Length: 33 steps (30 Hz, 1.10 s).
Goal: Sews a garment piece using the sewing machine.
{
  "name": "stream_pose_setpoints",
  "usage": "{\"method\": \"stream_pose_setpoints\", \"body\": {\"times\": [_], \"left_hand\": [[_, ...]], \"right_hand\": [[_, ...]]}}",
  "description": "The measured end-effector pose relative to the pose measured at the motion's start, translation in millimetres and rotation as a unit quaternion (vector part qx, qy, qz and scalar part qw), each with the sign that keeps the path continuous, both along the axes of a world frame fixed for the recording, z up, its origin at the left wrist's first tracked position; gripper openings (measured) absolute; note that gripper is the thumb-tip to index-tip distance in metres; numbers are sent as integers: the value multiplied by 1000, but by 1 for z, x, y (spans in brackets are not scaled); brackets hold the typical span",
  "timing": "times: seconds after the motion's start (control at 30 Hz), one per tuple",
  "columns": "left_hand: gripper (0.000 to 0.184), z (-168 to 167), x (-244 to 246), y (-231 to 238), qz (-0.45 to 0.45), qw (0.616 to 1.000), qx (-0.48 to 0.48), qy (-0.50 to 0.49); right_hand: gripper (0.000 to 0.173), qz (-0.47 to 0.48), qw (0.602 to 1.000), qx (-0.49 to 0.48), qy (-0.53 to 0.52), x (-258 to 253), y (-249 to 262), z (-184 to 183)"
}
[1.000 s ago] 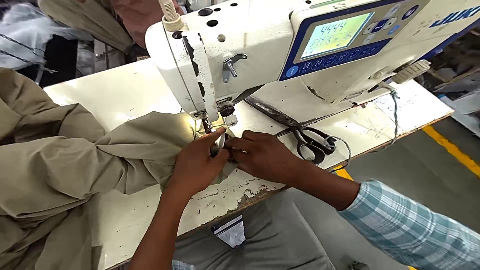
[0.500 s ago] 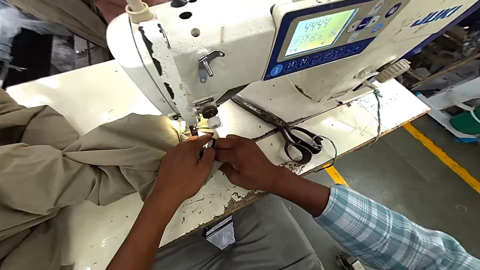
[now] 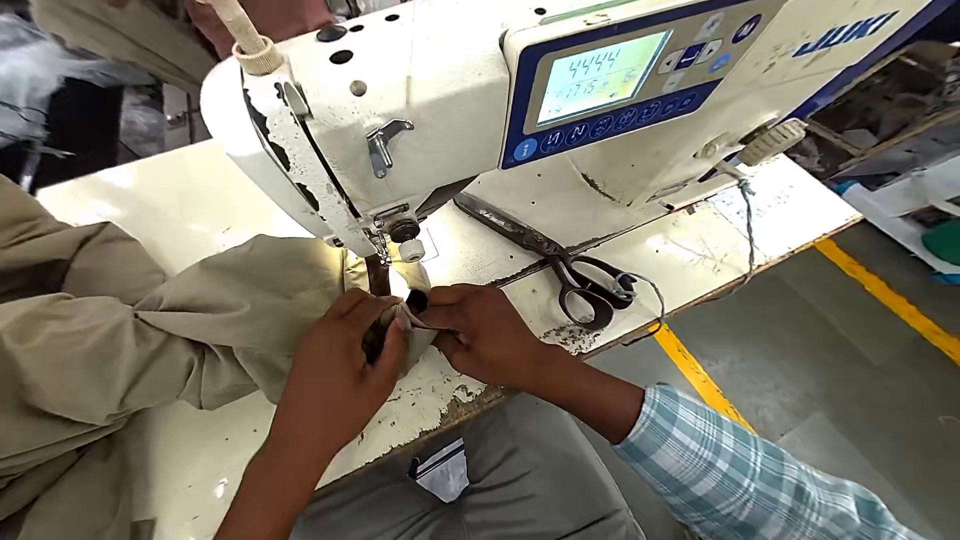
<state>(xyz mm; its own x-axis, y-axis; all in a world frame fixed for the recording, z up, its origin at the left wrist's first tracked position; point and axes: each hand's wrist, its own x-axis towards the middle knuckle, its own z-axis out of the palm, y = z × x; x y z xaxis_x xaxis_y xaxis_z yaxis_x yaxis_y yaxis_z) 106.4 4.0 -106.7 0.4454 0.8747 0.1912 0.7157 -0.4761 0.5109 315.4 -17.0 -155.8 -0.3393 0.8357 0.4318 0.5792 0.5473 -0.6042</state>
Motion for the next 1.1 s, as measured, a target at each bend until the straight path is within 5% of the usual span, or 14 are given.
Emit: {"method": "stream_pose_setpoints", "body": {"times": [0.67,0.73,0.87,0.93,1.1], "left_hand": [[29,13,10,20,-107,986,-99,86],[31,11,11,16,-107,986,-78,99],[31,6,12,11,-110,986,-60,107],[29,5,12,10,-115,985,-54,116],[25,2,15,5,-102,986,-13,133]], "right_hand": [[13,48,999,2,15,3,2,7],[7,11,1000,-21,6,6,-10,14],[26,-158,976,-81,124,5,-34,22],[36,-216,966,-107,89,1,-30,27],[18,-179,973,-127,67,-10,-1,28]]}}
